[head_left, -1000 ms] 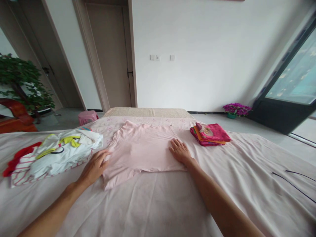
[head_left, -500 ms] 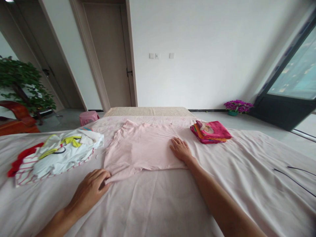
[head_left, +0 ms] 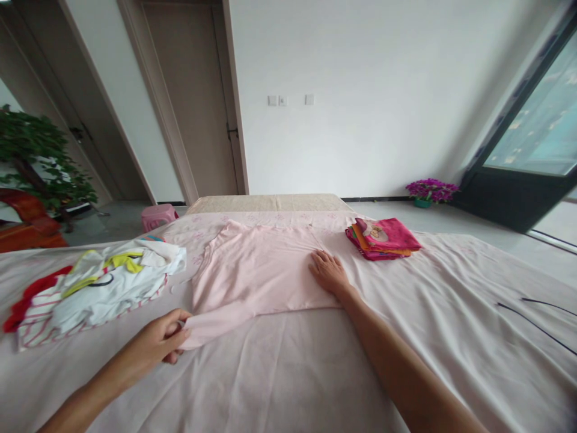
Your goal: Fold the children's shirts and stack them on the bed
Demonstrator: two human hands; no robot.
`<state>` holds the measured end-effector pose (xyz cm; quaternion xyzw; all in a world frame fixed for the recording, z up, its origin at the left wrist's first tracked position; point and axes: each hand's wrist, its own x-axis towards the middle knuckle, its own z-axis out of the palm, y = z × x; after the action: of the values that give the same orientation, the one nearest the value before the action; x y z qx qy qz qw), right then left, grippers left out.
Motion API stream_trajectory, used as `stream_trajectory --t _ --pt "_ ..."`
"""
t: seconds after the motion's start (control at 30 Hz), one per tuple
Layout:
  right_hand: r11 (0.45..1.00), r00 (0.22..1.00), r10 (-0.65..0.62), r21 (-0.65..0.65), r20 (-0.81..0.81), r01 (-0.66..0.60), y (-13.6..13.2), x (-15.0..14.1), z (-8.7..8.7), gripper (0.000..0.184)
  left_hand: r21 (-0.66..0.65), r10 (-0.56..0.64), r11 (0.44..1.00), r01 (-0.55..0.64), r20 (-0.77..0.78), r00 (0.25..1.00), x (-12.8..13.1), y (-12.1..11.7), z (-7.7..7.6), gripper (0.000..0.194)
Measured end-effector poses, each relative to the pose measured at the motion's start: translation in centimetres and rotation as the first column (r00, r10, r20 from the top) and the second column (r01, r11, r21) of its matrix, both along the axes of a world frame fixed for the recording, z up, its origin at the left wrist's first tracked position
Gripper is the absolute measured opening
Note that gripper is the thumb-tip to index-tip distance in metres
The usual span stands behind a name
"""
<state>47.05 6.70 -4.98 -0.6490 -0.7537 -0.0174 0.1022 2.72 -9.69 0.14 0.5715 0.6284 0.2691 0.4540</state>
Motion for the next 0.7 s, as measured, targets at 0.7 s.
stream_trajectory --t 0.7 --pt "0.999 0.999 -0.018 -0.049 0.037 0.020 0.1 -0.1 -0.4 0.057 0.348 0.216 0.888 -0.301 0.260 0.941 3.1 12.2 0.5 0.080"
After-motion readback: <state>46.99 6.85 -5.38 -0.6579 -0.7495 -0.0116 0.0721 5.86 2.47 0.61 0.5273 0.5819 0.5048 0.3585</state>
